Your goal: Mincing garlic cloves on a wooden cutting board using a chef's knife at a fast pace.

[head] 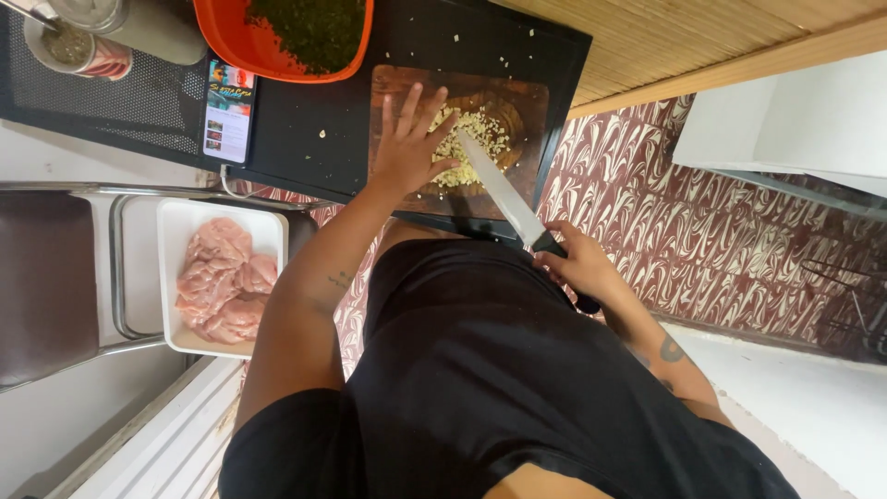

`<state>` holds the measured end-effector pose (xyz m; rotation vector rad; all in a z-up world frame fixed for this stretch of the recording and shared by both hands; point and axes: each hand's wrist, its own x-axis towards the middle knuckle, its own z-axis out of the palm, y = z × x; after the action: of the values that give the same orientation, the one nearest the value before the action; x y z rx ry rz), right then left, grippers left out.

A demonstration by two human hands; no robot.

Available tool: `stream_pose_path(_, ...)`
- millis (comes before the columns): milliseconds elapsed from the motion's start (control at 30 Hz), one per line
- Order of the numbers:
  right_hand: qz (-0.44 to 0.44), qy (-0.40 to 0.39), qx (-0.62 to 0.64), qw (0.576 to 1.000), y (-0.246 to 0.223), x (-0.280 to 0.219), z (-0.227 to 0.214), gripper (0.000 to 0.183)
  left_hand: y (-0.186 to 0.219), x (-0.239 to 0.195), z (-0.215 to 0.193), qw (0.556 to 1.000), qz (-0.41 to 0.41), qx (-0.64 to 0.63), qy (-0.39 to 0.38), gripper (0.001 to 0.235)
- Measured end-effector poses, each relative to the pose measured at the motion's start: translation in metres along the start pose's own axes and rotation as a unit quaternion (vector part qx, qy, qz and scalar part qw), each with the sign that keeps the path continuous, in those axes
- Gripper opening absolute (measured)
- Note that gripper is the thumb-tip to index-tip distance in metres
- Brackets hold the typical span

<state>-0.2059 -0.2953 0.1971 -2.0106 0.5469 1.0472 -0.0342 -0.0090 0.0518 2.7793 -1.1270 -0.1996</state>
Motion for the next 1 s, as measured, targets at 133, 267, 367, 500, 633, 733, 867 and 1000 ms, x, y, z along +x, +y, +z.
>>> stream_pose_path(133, -0.064, 0.084, -0.096, 0.990, -0.007, -0.007, 0.000, 0.021, 0.017, 0.000, -0.012, 0.992, -0.099, -0.055, -0.059, 0.083)
stream_pose_path(267, -0.110, 0.207, -0.170, 0.957, -0.004, 0.009, 0.016, 0.047, 0.058, -0.003, 0.005, 0.986, -0.053, -0.079, 0.139, 0.093)
stream_pose_path(367, -0.129, 0.244, -0.159, 0.948, 0.000, 0.025, 0.028, 0.050, 0.097, -0.005, 0.009, 0.984, 0.017, -0.079, 0.157, 0.096)
stream_pose_path(500, -0.106, 0.230, -0.116, 0.960, -0.007, 0.031, 0.034, 0.044, 0.131, -0.007, 0.001, 0.967, 0.089, -0.067, 0.228, 0.090)
stream_pose_path(633, -0.113, 0.230, -0.113, 0.960, -0.012, 0.029, 0.034, 0.044, 0.127, -0.004, 0.010, 0.964, 0.095, -0.060, 0.242, 0.092)
stream_pose_path(733, -0.133, 0.254, -0.114, 0.951, -0.002, 0.034, 0.037, 0.048, 0.113, -0.002, 0.012, 0.969, 0.090, -0.025, 0.230, 0.088)
stream_pose_path(867, -0.131, 0.265, -0.101, 0.950, -0.008, 0.023, 0.033, 0.052, 0.083, -0.001, 0.003, 0.989, 0.061, -0.035, 0.133, 0.084)
stream_pose_path(1000, -0.124, 0.267, -0.095, 0.951, -0.010, 0.012, 0.028, 0.054, 0.054, 0.001, -0.038, 0.992, -0.008, -0.094, -0.085, 0.077)
